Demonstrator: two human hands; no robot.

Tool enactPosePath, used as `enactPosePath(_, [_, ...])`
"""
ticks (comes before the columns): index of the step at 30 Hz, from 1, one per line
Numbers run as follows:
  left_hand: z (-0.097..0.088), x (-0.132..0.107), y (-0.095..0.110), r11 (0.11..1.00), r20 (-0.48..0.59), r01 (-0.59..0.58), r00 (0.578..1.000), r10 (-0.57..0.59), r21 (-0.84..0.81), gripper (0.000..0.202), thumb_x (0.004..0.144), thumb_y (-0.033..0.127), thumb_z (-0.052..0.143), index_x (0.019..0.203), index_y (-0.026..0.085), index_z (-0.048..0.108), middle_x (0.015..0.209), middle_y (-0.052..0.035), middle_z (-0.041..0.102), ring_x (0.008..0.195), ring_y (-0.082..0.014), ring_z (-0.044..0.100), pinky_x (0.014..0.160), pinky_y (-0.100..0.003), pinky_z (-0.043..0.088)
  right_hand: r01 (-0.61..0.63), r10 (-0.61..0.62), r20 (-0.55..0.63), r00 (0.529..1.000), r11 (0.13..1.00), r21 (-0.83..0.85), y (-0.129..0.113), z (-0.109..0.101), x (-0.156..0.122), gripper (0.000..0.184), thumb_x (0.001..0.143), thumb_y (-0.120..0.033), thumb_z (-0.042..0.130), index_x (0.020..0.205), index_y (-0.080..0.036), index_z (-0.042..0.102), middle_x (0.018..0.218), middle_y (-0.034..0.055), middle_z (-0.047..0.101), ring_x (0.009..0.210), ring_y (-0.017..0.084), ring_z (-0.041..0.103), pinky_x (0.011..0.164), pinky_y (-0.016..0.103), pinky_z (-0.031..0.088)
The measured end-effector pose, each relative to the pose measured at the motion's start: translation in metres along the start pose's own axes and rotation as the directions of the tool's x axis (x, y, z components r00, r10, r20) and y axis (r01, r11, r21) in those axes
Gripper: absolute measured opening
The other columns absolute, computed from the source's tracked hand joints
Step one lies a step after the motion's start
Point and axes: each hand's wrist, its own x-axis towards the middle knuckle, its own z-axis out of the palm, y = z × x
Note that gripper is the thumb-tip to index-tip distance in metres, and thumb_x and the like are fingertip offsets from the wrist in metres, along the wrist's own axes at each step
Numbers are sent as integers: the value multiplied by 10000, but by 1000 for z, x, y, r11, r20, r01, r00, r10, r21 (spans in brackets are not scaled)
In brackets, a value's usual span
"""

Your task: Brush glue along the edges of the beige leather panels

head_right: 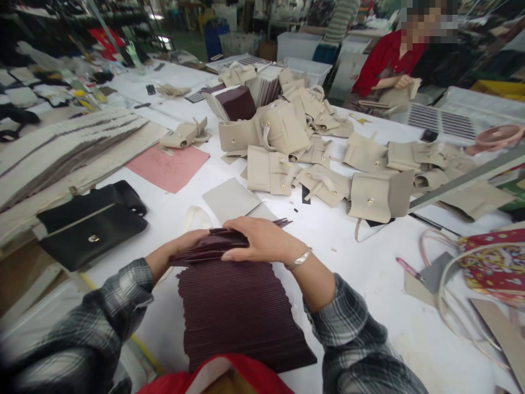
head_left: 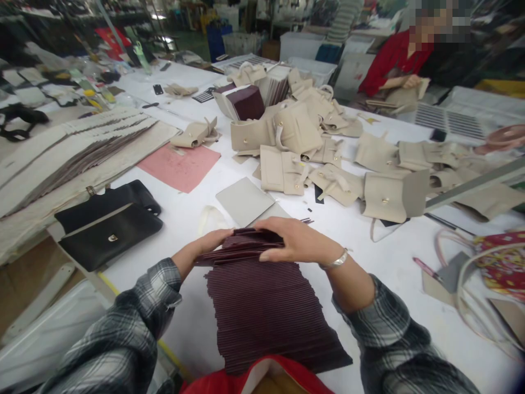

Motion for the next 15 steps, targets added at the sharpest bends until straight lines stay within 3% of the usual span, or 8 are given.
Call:
enactPosePath(4, [-8, -4, 6, 967, 60, 131, 991, -121, -216, 553, 769, 598, 446, 1034, 158, 651, 1033, -74, 683, 978, -249, 593, 899, -346, 420, -86, 88, -72, 994, 996, 23, 9, 2, -19, 317, 876, -411, 482, 1063, -193, 615, 999, 75, 647, 938, 186, 580, 833, 328, 440])
enactPosePath(7, [-6, -9, 11, 967, 64, 144, 989, -133, -210, 546, 756, 598, 476, 989, 144, 670, 970, -81, 697, 947, -259, 595, 888, -348, 422, -127, 161, -209, 965, 978, 164, 23, 4, -30, 298, 875, -421, 472, 913, -194, 661, 902, 55, 666, 870, 170, 596, 807, 312, 446])
enactPosePath(8, [-5, -10, 13, 976, 32, 137, 991, -133, -169, 529, 757, 591, 483, 969, 147, 678, 967, -77, 697, 954, -264, 588, 898, -348, 414, -153, 230, -302, 925, 954, 257, 32, 4, -35, 323, 870, -449, 464, 894, -195, 662, 887, 50, 669, 858, 167, 600, 805, 312, 449])
enactPosePath(9, [-2, -11, 14, 985, -11, 121, 992, -124, -125, 517, 764, 586, 476, 952, 152, 684, 970, -70, 697, 970, -270, 577, 914, -349, 401, -179, 329, -402, 854, 912, 368, 45, 6, -39, 364, 866, -487, 445, 895, -194, 659, 881, 49, 671, 857, 168, 605, 811, 317, 452])
enactPosePath(11, [4, -11, 14, 996, -106, 66, 992, -72, -57, 486, 781, 573, 457, 925, 170, 685, 985, -43, 693, 1019, -278, 548, 960, -353, 358, -203, 580, -534, 615, 772, 603, 75, 18, -46, 485, 870, -565, 351, 932, -184, 644, 876, 58, 673, 877, 177, 610, 829, 339, 456])
enactPosePath(12, [9, -10, 13, 998, -142, 37, 989, -43, -46, 456, 778, 561, 469, 913, 181, 682, 986, -26, 692, 1038, -281, 534, 982, -353, 333, -196, 683, -511, 522, 679, 707, 91, 28, -49, 546, 868, -598, 299, 951, -176, 635, 865, 64, 673, 878, 182, 613, 829, 348, 462])
enactPosePath(13, [14, -9, 12, 998, -167, 13, 986, -22, -54, 423, 772, 546, 489, 906, 191, 676, 979, -12, 692, 1048, -281, 526, 996, -352, 312, -186, 763, -441, 472, 575, 797, 104, 41, -51, 599, 861, -627, 256, 960, -168, 627, 853, 72, 672, 868, 185, 616, 819, 350, 472])
enactPosePath(15, [25, -6, 8, 994, -180, -6, 984, -14, -113, 378, 760, 517, 521, 907, 197, 658, 946, -7, 696, 1041, -279, 528, 996, -350, 306, -193, 826, -247, 507, 388, 901, 122, 70, -50, 679, 841, -671, 207, 996, -148, 610, 843, 89, 671, 823, 192, 625, 790, 353, 492])
